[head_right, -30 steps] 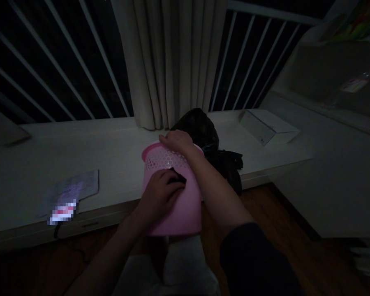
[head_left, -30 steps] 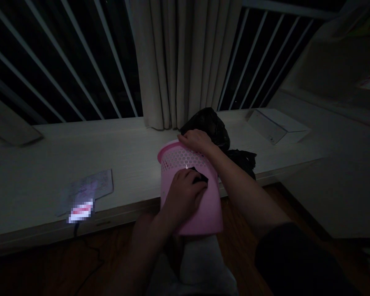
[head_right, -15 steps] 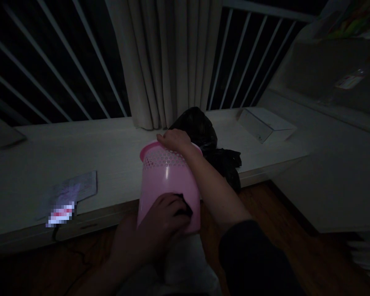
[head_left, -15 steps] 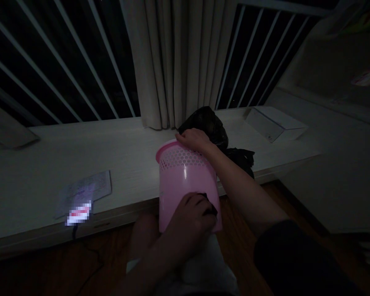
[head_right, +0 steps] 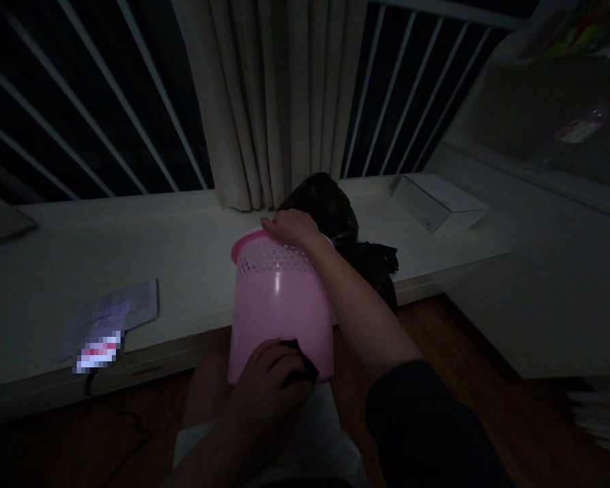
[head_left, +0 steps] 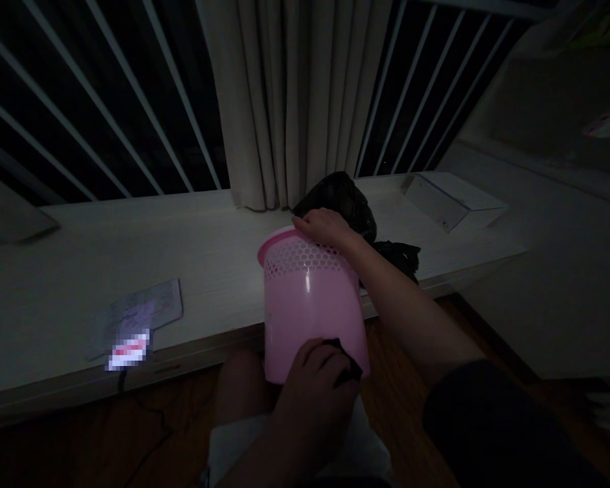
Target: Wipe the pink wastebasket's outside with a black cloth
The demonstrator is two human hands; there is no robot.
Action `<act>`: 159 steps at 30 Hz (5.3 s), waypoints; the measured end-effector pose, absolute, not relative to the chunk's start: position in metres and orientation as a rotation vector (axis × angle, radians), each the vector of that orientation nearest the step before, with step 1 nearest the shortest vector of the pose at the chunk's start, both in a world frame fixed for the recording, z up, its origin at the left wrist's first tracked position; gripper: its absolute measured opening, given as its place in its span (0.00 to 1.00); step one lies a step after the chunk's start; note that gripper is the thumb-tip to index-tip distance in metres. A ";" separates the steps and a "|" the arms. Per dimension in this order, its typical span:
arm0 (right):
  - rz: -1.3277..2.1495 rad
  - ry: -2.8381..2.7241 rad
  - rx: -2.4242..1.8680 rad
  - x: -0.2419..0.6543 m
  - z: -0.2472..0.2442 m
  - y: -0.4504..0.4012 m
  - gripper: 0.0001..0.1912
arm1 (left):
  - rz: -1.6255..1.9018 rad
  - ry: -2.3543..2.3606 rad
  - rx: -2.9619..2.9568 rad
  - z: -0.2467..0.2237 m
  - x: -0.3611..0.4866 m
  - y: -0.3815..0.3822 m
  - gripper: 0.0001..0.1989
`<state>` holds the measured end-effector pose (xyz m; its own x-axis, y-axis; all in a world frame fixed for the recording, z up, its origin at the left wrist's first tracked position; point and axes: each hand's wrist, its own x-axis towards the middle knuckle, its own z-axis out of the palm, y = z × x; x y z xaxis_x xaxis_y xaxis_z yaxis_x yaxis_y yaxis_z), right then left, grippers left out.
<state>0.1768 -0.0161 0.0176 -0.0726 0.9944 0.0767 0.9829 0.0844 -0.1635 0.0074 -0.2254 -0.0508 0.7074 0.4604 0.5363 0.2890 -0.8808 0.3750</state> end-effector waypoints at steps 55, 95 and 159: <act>-0.100 -1.967 -1.652 0.194 0.010 -0.037 0.13 | 1.208 0.779 2.386 -0.049 0.017 -0.169 0.11; -0.047 -2.252 -1.170 0.104 -0.074 -0.206 0.06 | 0.032 1.557 2.872 0.020 -0.020 -0.012 0.41; -0.006 -2.226 -1.508 0.058 -0.030 -0.147 0.05 | 0.224 1.697 2.711 0.006 -0.021 0.005 0.45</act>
